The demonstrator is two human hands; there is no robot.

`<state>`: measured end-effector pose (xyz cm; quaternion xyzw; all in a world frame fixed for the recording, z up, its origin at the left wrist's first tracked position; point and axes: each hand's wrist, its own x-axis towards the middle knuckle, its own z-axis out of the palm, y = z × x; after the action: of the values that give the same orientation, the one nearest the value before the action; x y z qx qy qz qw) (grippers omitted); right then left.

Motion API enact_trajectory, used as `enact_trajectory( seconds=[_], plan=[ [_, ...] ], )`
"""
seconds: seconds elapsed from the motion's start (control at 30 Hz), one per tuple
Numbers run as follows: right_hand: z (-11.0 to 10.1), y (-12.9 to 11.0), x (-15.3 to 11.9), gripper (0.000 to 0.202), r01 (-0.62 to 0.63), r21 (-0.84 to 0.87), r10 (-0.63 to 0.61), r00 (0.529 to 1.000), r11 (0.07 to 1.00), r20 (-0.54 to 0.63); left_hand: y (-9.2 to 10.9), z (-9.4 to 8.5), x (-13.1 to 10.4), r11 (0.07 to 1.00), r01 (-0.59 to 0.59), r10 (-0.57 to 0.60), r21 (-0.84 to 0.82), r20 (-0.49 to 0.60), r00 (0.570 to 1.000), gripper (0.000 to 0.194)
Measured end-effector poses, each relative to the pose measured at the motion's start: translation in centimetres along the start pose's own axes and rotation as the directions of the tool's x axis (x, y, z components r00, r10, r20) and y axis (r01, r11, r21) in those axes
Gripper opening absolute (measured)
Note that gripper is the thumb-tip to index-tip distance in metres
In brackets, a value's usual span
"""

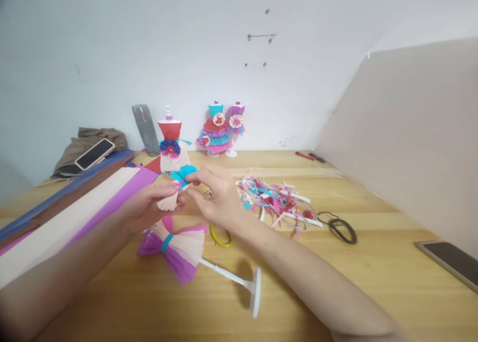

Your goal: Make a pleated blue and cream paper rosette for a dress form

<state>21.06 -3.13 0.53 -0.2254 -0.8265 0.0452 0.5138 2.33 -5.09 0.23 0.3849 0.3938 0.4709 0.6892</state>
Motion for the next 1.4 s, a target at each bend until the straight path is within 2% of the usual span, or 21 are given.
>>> enact_trajectory(
  seconds=[0.23,0.4,0.57,0.77,0.9,0.97,1.07,1.13,1.3,1.37,1.4],
  plan=[
    [0.1,0.1,-0.2,0.013,0.065,-0.090,-0.063,0.998,0.994,0.017,-0.2,-0.1,0.0,0.989,-0.057,0.054,0.136,0.030,0.998,0.022],
    [0.4,0.5,-0.4,0.012,0.040,-0.108,-0.035,0.998,0.993,0.045,-0.2,0.1,-0.1,0.974,-0.075,0.073,0.215,0.016,0.997,0.025],
    [0.4,0.4,-0.4,0.014,0.058,-0.142,-0.046,0.995,0.988,0.087,-0.3,0.2,-0.2,0.971,-0.074,0.083,0.229,-0.029,0.996,0.024],
    [0.5,0.2,-0.4,0.015,0.019,-0.127,-0.007,0.996,0.992,0.091,-0.4,0.3,-0.2,0.970,-0.113,0.123,0.214,-0.034,0.992,0.018],
    [0.5,0.1,-0.3,0.006,-0.011,-0.066,0.015,0.998,0.998,0.054,-0.4,0.6,-0.2,0.961,-0.153,0.160,0.230,-0.014,0.987,0.027],
    [0.6,0.1,-0.4,0.003,-0.034,-0.039,0.036,0.998,0.999,0.043,-0.6,0.7,-0.2,0.944,-0.200,0.219,0.263,-0.046,0.975,0.025],
    [0.9,0.0,-0.6,0.013,-0.104,-0.025,0.104,0.994,0.994,0.022,-1.0,0.9,-0.4,0.897,-0.251,0.319,0.364,-0.140,0.938,0.018],
    [1.2,0.0,-0.7,0.016,-0.170,-0.023,0.170,0.985,0.985,0.015,-1.2,1.1,-0.5,0.844,-0.285,0.395,0.455,-0.167,0.903,0.016],
    [1.7,-0.4,-0.8,0.014,-0.325,0.070,0.322,0.946,0.943,0.044,-1.2,1.6,-0.9,0.669,-0.380,0.591,0.639,-0.147,0.793,0.009],
    [1.7,-0.4,-0.8,0.013,-0.332,0.113,0.331,0.943,0.936,0.034,-1.1,1.8,-1.0,0.657,-0.381,0.599,0.651,-0.143,0.788,0.011],
    [1.6,-0.4,-0.7,0.013,-0.330,0.123,0.329,0.944,0.936,0.024,-1.1,1.8,-1.0,0.673,-0.372,0.580,0.639,-0.145,0.802,0.012]
  ],
)
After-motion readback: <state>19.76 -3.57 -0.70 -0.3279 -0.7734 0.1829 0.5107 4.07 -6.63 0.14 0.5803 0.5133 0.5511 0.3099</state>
